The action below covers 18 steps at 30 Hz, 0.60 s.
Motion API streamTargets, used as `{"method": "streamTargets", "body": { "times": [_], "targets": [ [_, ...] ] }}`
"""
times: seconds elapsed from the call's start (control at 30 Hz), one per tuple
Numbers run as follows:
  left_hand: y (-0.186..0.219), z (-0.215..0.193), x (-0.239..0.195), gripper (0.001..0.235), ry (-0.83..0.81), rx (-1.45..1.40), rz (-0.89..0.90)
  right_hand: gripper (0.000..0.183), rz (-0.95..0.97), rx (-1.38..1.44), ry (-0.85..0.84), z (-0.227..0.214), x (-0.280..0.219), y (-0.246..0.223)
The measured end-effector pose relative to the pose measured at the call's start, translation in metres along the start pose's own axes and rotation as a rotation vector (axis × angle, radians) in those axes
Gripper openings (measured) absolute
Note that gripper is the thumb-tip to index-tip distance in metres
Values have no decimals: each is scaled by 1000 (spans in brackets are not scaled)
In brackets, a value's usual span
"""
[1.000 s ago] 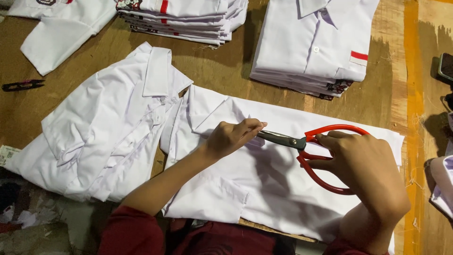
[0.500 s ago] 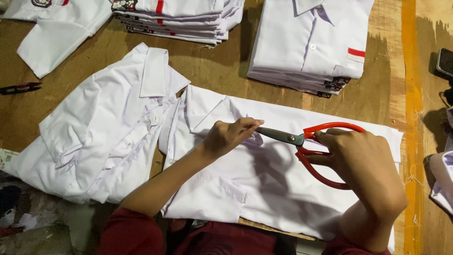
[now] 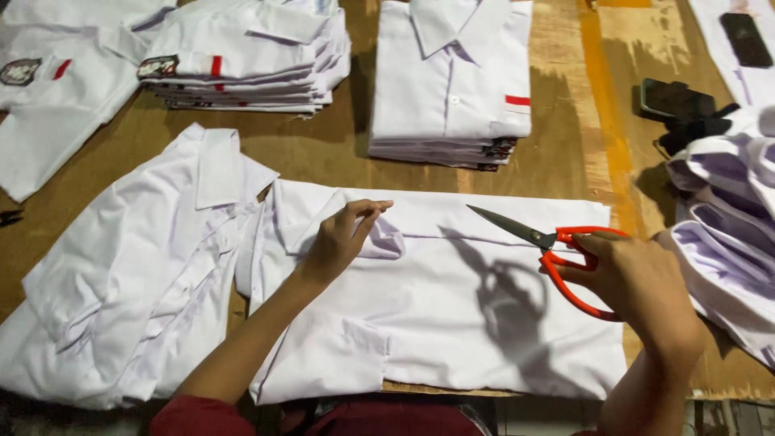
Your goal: Folding a white shirt and trimming loose threads with scissors on a wooden table in a factory.
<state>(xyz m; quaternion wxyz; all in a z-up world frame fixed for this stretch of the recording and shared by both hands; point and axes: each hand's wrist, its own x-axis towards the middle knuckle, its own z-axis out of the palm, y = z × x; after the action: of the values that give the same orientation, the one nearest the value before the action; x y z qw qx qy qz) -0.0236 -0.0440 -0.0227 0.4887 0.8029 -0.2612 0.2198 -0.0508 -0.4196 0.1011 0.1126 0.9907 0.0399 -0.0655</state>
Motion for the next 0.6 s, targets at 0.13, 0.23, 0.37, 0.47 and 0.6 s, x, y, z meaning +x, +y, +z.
{"method": "streamTargets", "body": {
  "times": [0.13, 0.23, 0.37, 0.47, 0.6],
  "targets": [
    [28, 21, 21, 37, -298, 79, 220, 35, 0, 300, 193, 51, -36, 20],
    [36, 58, 30, 9, -370, 243, 357, 42, 269, 583, 34, 71, -56, 23],
    [35, 126, 32, 16, -546, 380, 515, 44, 262, 698, 287, 122, -76, 39],
    [49, 170, 38, 21, -621, 384, 576, 45, 433, 716, 244, 123, -90, 53],
    [58, 223, 37, 31, -626, 327, 587, 54, 570, 692, 137, 135, -97, 82]
  ]
}}
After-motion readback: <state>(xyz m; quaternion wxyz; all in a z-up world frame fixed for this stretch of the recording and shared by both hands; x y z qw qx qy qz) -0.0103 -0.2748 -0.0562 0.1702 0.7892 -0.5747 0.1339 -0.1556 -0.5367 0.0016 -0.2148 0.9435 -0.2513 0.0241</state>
